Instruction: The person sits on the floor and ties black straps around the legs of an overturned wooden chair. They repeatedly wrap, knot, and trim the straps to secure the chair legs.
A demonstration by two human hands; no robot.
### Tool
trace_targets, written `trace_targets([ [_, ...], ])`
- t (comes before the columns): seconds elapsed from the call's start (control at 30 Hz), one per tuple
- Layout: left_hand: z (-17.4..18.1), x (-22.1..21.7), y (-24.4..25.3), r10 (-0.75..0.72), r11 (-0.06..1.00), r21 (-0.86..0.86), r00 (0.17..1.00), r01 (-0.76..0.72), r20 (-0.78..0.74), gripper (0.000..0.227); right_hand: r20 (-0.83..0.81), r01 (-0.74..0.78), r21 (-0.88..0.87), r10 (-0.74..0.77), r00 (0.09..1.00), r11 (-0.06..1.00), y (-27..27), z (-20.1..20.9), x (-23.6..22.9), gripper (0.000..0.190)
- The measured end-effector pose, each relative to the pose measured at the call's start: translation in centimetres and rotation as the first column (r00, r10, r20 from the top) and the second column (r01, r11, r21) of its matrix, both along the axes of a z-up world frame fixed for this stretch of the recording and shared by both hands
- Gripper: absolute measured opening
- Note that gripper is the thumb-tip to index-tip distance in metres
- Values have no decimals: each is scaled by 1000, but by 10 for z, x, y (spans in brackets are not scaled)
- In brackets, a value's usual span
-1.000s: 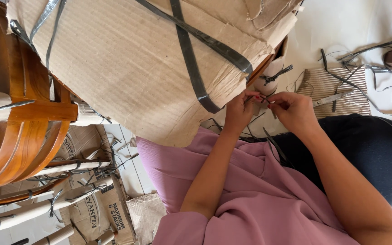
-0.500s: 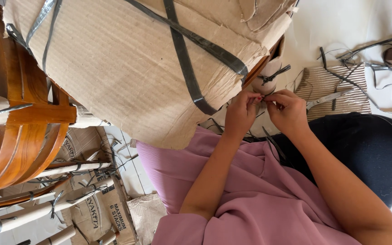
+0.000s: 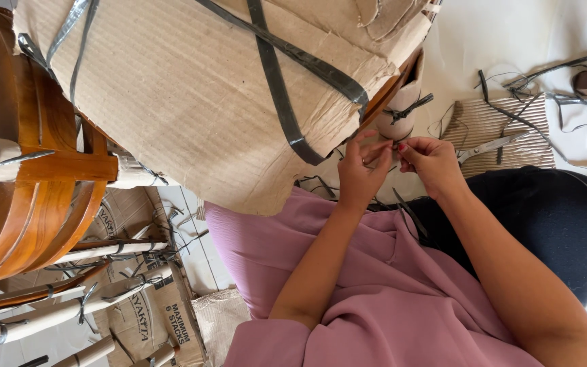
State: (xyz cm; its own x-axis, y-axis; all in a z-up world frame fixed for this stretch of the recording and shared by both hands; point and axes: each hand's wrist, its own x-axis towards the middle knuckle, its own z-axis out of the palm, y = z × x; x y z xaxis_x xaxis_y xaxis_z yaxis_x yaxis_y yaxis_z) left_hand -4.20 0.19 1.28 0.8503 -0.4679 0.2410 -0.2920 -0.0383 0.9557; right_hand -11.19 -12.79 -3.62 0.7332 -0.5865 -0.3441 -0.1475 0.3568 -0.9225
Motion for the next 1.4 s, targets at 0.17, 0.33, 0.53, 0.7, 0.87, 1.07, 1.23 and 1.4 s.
trace_targets([
  [0.17,8,6,2,-69,989,122,995,78,-78,43,10,-28,-235,32,999,972,-4,-9,-4,5],
  [0.33,1,14,5,-99,960,264,995,98,-10,45,-42,-90,-425,80,996,901,-10,-2,-4,6],
  [0.53,-6,18,1,-125,950,297,990,98,72,38,-50,-107,-701,101,994,705,-10,5,-4,8],
  [0.7,-22,23,-1,-133,960,268,978,87,160,36,4,-75,-811,133,991,580,-9,12,-2,11],
  [0.87,-32,25,-3,-82,967,249,986,44,144,20,-59,-113,-860,123,991,498,-19,19,-5,12],
  [1.07,-55,31,-8,25,963,267,999,-36,43,12,-129,-151,-868,78,989,473,-31,16,-6,10],
  [1.23,-78,49,-1,-2,951,309,995,34,-104,17,-284,-314,-745,146,948,588,-53,0,-8,11],
  [1.4,-38,43,22,-222,721,377,708,582,-670,52,-645,-673,-498,285,709,547,-77,6,-13,25],
])
